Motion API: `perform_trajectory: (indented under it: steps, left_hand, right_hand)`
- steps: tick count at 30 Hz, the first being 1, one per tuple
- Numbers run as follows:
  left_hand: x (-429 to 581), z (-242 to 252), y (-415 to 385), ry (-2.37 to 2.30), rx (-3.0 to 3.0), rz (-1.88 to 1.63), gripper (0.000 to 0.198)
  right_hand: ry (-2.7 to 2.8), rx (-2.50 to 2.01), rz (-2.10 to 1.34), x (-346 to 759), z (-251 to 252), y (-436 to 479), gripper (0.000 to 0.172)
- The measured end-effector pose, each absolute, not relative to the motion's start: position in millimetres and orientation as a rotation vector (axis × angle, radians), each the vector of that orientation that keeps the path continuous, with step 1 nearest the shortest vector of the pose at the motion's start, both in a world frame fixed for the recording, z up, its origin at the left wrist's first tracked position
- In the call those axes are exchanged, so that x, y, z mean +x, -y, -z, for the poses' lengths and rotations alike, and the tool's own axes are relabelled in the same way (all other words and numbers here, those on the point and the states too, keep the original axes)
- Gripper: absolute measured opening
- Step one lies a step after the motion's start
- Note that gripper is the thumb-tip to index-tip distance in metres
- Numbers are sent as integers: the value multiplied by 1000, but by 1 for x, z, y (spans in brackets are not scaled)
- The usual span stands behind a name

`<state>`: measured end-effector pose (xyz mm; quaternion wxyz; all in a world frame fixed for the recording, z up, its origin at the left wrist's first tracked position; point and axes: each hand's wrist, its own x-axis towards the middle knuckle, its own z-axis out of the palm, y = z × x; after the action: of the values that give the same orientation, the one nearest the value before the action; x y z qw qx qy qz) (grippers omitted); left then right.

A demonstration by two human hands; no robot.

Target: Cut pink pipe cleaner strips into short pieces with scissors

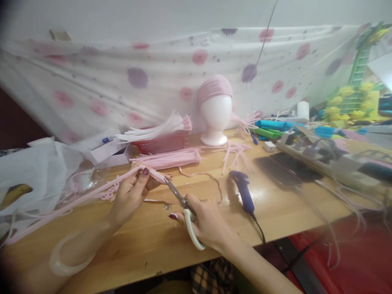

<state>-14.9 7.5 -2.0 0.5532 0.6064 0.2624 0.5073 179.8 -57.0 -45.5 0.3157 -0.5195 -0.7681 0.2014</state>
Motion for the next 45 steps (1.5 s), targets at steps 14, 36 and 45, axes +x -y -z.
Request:
perform_trajectory:
  steps: [14, 36, 45]
  left_hand:
    - [-10, 4, -3, -662, 1396, -1232, 32]
    - [-21, -16, -5, -681, 1702, -1066, 21]
    - [-25, -17, -5, -666, 1780, -1057, 22]
  right_hand:
    - [1970, -1367, -533, 177, 47, 56, 34]
    - [2042, -1426, -458, 179, 44, 57, 37]
    - [2040, -1441, -390, 179, 46, 56, 36]
